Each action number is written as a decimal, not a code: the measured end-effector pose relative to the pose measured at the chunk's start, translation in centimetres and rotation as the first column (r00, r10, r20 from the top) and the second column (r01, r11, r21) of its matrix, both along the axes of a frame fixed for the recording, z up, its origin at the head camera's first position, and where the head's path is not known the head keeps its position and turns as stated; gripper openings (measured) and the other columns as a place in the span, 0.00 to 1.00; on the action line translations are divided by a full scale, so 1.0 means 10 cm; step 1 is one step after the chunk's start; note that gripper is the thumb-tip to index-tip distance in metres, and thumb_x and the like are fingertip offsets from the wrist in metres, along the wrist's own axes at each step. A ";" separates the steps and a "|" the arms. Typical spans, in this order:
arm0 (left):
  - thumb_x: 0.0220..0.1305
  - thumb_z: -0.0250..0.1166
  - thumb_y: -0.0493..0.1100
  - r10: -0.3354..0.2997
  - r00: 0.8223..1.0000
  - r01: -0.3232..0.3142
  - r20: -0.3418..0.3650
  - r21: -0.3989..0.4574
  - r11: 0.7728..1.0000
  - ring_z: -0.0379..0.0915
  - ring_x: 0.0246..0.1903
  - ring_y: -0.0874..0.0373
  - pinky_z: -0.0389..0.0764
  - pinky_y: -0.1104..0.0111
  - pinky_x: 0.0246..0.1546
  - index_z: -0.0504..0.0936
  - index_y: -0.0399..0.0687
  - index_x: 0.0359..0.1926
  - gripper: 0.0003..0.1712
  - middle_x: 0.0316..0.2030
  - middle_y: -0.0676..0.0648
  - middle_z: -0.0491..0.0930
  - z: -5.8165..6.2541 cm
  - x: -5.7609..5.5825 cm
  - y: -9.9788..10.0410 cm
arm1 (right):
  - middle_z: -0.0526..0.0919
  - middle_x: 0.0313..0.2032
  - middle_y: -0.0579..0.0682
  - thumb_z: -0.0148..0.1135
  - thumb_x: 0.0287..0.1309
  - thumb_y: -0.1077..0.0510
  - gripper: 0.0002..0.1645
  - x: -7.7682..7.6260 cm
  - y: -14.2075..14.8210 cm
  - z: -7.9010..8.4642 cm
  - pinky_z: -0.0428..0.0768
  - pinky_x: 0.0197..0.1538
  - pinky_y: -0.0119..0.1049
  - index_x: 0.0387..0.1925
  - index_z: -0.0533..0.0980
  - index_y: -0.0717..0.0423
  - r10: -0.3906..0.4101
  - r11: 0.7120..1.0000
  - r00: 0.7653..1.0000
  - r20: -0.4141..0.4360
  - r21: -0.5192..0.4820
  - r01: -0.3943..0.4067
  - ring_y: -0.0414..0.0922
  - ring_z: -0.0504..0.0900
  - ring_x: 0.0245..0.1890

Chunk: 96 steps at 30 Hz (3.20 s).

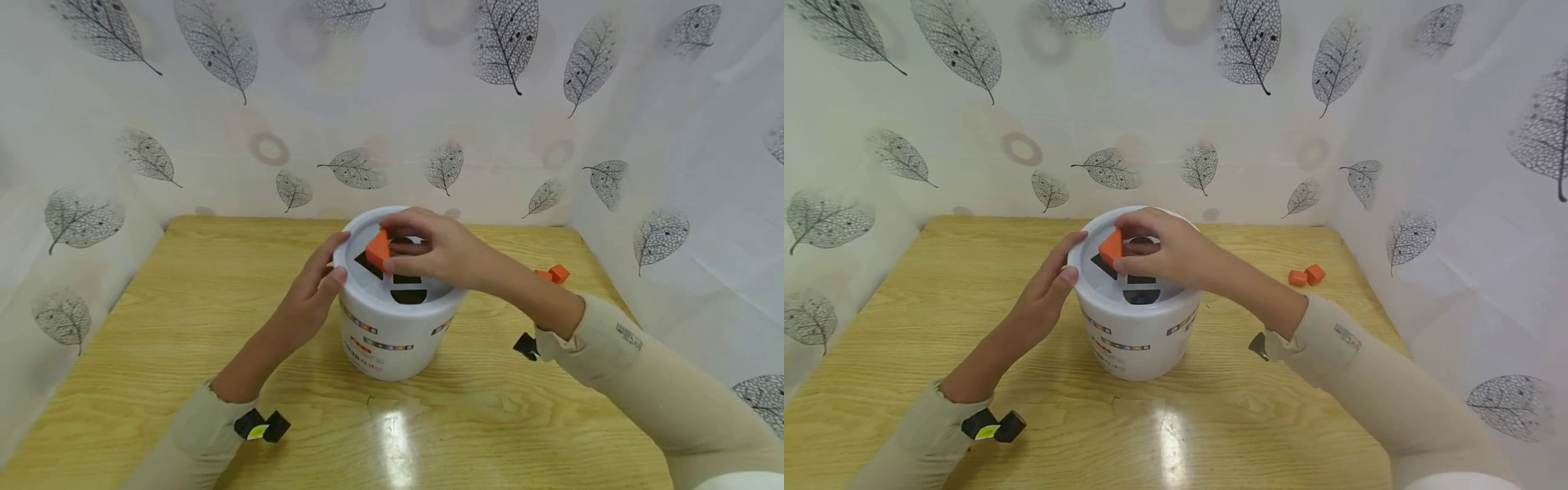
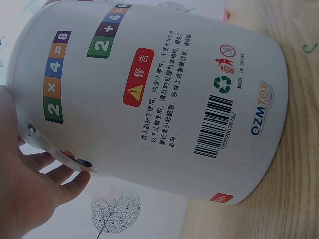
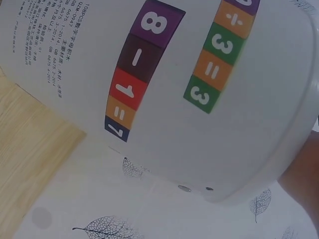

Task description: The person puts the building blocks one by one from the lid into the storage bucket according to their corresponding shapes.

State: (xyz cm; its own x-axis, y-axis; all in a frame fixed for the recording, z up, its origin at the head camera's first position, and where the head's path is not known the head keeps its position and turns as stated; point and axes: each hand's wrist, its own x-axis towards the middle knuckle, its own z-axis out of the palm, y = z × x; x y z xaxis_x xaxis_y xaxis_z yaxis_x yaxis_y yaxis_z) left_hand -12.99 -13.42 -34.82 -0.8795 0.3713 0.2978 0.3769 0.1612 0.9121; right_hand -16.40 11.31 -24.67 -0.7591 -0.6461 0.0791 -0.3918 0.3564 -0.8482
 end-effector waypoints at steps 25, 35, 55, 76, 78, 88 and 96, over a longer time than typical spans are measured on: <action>0.78 0.45 0.52 0.011 1.000 -0.010 -0.010 0.005 1.000 0.65 0.65 0.43 0.74 0.45 0.58 0.51 0.67 0.79 0.32 0.76 0.49 0.54 -0.02 -0.01 0.00 | 0.73 0.65 0.55 0.68 0.64 0.58 0.33 0.03 -0.01 0.01 0.78 0.62 0.39 0.68 0.70 0.60 -0.053 0.995 0.995 -0.082 0.080 0.060 0.50 0.76 0.66; 0.78 0.46 0.53 0.013 1.000 -0.013 -0.026 0.003 1.000 0.65 0.65 0.45 0.73 0.45 0.59 0.51 0.66 0.79 0.32 0.76 0.50 0.54 -0.01 -0.02 0.01 | 0.77 0.63 0.48 0.64 0.67 0.50 0.28 0.13 0.57 0.07 0.82 0.56 0.37 0.66 0.73 0.50 -0.304 0.952 0.949 -0.087 0.001 0.305 0.49 0.82 0.58; 0.78 0.46 0.52 0.015 1.000 -0.015 -0.018 0.015 1.000 0.66 0.64 0.45 0.71 0.45 0.60 0.52 0.64 0.79 0.32 0.75 0.50 0.55 -0.04 -0.03 0.00 | 0.78 0.56 0.35 0.59 0.70 0.46 0.28 0.30 1.93 -0.57 0.72 0.52 0.14 0.68 0.71 0.46 -0.565 0.806 0.810 -0.157 0.106 0.583 0.26 0.75 0.56; 0.79 0.45 0.53 0.002 1.000 -0.002 -0.004 0.011 1.000 0.65 0.64 0.45 0.72 0.44 0.59 0.51 0.67 0.79 0.32 0.75 0.51 0.54 -0.06 -0.02 0.00 | 0.74 0.63 0.69 0.57 0.71 0.42 0.38 0.33 2.91 -1.34 0.77 0.58 0.41 0.70 0.65 0.65 -0.625 0.678 0.758 -0.186 0.351 0.646 0.67 0.69 0.64; 0.79 0.45 0.53 0.003 1.000 -0.002 -0.004 0.009 1.000 0.65 0.64 0.45 0.72 0.44 0.59 0.51 0.67 0.79 0.32 0.75 0.51 0.54 -0.05 -0.01 0.01 | 0.73 0.63 0.70 0.57 0.71 0.42 0.39 0.33 2.97 -1.40 0.73 0.58 0.60 0.70 0.65 0.66 -0.623 0.675 0.762 -0.176 0.372 0.637 0.69 0.67 0.65; 0.79 0.46 0.52 0.008 1.000 -0.008 -0.005 0.008 1.000 0.66 0.65 0.43 0.72 0.44 0.60 0.51 0.67 0.79 0.32 0.76 0.50 0.54 -0.05 -0.01 0.01 | 0.73 0.59 0.78 0.57 0.72 0.49 0.34 0.28 3.19 -1.68 0.68 0.57 0.68 0.65 0.68 0.73 -0.587 0.665 0.782 -0.208 0.428 0.612 0.75 0.67 0.61; 0.79 0.45 0.52 0.012 1.000 -0.012 -0.015 0.010 1.000 0.66 0.65 0.43 0.72 0.44 0.60 0.51 0.67 0.79 0.32 0.76 0.50 0.54 -0.06 -0.02 0.01 | 0.71 0.59 0.78 0.58 0.72 0.52 0.33 0.22 3.19 -1.74 0.66 0.58 0.70 0.65 0.66 0.75 -0.567 0.653 0.791 -0.231 0.458 0.603 0.75 0.68 0.59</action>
State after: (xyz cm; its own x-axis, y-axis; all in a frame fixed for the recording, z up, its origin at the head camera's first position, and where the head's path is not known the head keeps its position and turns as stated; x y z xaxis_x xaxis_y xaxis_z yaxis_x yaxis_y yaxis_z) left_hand -13.20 -13.30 -35.39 -0.8793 0.3581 0.3141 0.3884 0.1571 0.9080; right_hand -14.16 43.19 -42.03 -0.9981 -0.0315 -0.0525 -0.0028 0.8804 -0.4741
